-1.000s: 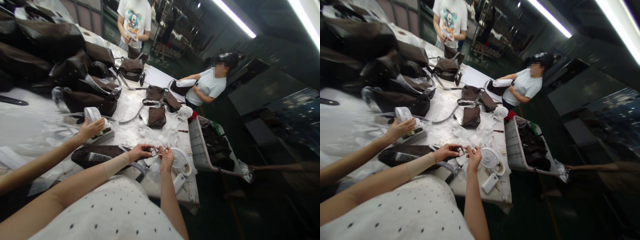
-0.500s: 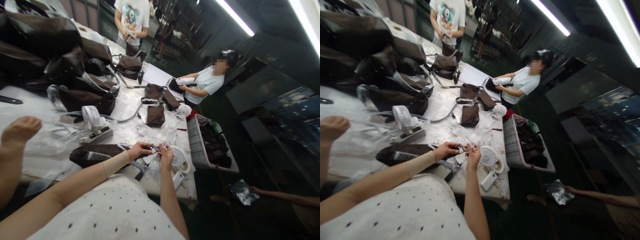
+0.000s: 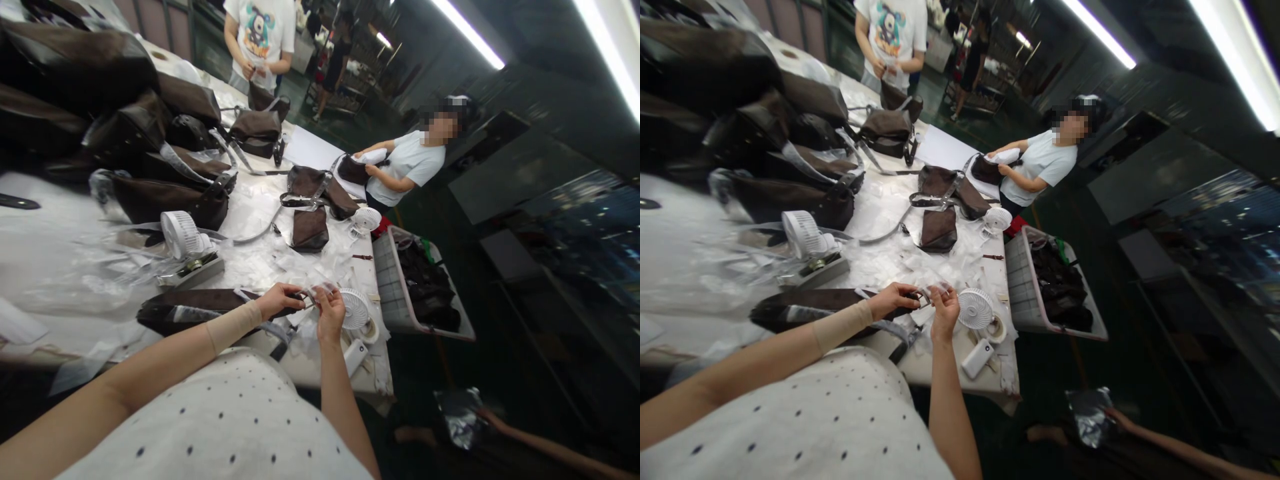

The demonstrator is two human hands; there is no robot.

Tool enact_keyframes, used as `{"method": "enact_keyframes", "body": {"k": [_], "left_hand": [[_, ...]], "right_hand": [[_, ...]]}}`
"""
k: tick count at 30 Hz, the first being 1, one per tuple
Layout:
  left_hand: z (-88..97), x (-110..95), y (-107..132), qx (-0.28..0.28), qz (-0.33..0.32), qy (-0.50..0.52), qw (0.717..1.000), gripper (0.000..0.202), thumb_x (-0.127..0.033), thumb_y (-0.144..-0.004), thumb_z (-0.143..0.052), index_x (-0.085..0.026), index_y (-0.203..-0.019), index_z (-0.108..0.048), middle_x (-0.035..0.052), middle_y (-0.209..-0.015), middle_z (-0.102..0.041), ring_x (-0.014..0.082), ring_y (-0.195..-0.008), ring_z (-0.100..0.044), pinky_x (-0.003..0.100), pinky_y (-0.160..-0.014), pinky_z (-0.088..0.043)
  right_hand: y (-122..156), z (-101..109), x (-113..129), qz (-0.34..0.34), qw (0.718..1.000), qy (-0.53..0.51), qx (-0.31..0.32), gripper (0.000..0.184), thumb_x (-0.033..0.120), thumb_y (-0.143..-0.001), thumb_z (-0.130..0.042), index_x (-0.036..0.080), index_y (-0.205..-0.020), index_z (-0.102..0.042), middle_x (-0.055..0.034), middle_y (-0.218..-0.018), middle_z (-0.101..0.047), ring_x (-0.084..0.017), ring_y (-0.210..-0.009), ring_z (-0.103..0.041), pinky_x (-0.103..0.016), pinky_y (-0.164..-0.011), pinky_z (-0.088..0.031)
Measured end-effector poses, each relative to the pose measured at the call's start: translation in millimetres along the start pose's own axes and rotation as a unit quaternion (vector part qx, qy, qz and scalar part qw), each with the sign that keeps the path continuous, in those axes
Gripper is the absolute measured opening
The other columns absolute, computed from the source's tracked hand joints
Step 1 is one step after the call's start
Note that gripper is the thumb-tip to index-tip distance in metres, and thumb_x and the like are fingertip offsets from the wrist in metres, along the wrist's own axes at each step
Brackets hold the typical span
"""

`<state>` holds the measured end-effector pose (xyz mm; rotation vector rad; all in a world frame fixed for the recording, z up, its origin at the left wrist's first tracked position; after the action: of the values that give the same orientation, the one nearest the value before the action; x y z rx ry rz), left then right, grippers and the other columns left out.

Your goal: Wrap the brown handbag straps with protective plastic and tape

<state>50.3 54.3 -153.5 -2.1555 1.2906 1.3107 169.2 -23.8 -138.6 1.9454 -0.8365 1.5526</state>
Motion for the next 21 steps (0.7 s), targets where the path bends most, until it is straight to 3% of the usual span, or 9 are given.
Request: {"method": "enact_keyframes", "body": {"k": [5, 8, 11, 14, 18, 21], "left_hand": [[5.3, 2.5, -1.8, -0.03, -0.022, 0.012, 0.999, 0.044, -0.024, -0.047, -0.088, -0.013, -0.087, -0.075, 0.0036, -0.074, -0.067, 0.0138, -0.069, -0.056, 0.028, -0.068, -0.044], [8.0, 4.6, -4.0, -0.041, -0.04, 0.004, 0.998, 0.044, -0.026, -0.048, -0.087, -0.013, -0.088, -0.075, 0.0048, -0.077, -0.069, 0.0153, -0.072, -0.058, 0.03, -0.071, -0.045], [9.3, 5.4, -5.0, -0.048, -0.05, 0.002, 0.998, 0.04, -0.028, -0.049, -0.087, -0.012, -0.083, -0.075, 0.0042, -0.075, -0.069, 0.0155, -0.072, -0.058, 0.03, -0.071, -0.045], [9.9, 5.7, -3.7, -0.054, -0.059, 0.007, 0.997, 0.038, -0.028, -0.05, -0.087, -0.012, -0.082, -0.074, 0.0034, -0.075, -0.069, 0.0148, -0.072, -0.059, 0.03, -0.075, -0.045], [10.7, 8.5, -3.2, -0.039, -0.055, -0.001, 0.998, 0.041, -0.029, -0.051, -0.087, -0.012, -0.085, -0.072, 0.0043, -0.08, -0.069, 0.0162, -0.076, -0.06, 0.032, -0.078, -0.046], [13.5, 7.2, -9.2, -0.027, -0.065, -0.02, 0.997, 0.044, -0.029, -0.052, -0.087, -0.013, -0.09, -0.07, 0.0039, -0.084, -0.069, 0.0163, -0.079, -0.061, 0.032, -0.081, -0.046]], "right_hand": [[6.1, 0.5, 9.2, 0.035, 0.996, 0.048, 0.062, 0.045, 0.03, -0.07, -0.076, 0.018, -0.108, -0.056, -0.0058, -0.093, -0.073, -0.018, -0.085, -0.067, -0.031, -0.079, -0.05], [8.1, 2.3, 14.1, 0.078, 0.982, 0.143, 0.095, 0.045, 0.033, -0.073, -0.072, 0.018, -0.113, -0.057, -0.0074, -0.099, -0.073, -0.016, -0.08, -0.064, -0.029, -0.074, -0.049], [8.7, 6.1, 14.8, 0.111, 0.966, 0.214, 0.09, 0.044, 0.034, -0.075, -0.071, 0.019, -0.114, -0.059, -0.0067, -0.102, -0.073, -0.014, -0.076, -0.061, -0.027, -0.07, -0.046], [11.5, 10.1, 13.2, 0.134, 0.957, 0.251, 0.064, 0.043, 0.033, -0.071, -0.073, 0.02, -0.111, -0.063, -0.0059, -0.1, -0.072, -0.017, -0.082, -0.061, -0.03, -0.077, -0.047], [18.8, 10.4, 12.1, 0.133, 0.954, 0.259, 0.068, 0.039, 0.033, -0.067, -0.076, 0.023, -0.104, -0.068, -0.0059, -0.103, -0.071, -0.021, -0.092, -0.061, -0.037, -0.091, -0.046], [19.5, 5.9, 10.9, 0.094, 0.965, 0.221, 0.109, 0.044, 0.034, -0.066, -0.078, 0.023, -0.107, -0.068, -0.0053, -0.099, -0.072, -0.02, -0.086, -0.062, -0.036, -0.086, -0.049]]}}
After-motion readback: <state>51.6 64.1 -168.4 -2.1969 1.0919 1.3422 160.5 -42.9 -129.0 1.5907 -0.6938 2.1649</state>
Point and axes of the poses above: each hand's wrist, its own y-axis away from the middle knuckle, its own z-axis out of the back of the hand, x = y × z, the point moved 3 cm from there along -y, towards the middle knuckle
